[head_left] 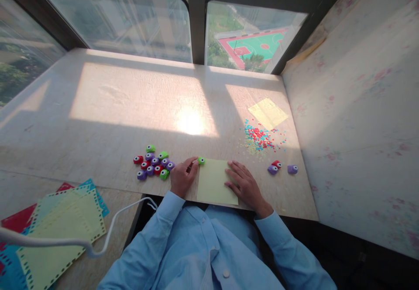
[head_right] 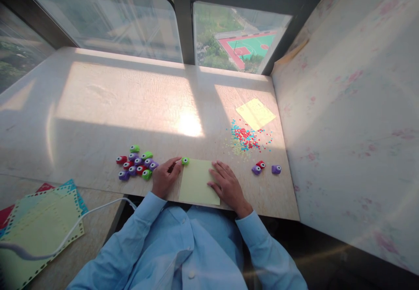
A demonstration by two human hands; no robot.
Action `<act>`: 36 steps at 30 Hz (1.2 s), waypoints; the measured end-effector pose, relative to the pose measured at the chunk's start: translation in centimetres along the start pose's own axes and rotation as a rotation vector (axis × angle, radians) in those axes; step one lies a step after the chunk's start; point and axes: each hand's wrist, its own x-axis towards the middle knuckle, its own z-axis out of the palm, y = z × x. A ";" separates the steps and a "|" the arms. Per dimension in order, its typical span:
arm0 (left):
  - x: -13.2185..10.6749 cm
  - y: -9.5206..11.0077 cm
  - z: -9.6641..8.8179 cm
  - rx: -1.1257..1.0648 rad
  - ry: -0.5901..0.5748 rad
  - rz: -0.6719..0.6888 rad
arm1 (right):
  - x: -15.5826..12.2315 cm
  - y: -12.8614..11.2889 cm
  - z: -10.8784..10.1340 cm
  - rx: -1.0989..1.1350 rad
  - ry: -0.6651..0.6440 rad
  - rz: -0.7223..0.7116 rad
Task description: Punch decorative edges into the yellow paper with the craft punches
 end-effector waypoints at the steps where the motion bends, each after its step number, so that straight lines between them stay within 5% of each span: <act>1: 0.0 0.0 0.0 0.021 0.000 0.021 | 0.0 0.0 0.0 -0.003 0.001 -0.002; 23: 0.0 -0.1 0.1 0.070 0.007 0.068 | -0.1 0.1 0.0 0.037 0.030 -0.008; 32: 0.1 0.1 -0.2 -0.142 -0.023 -0.120 | -0.3 0.5 0.0 0.153 0.122 0.070; 36: 1.2 0.9 -1.1 -0.161 -0.162 -0.239 | -0.3 0.6 0.1 0.186 0.126 0.092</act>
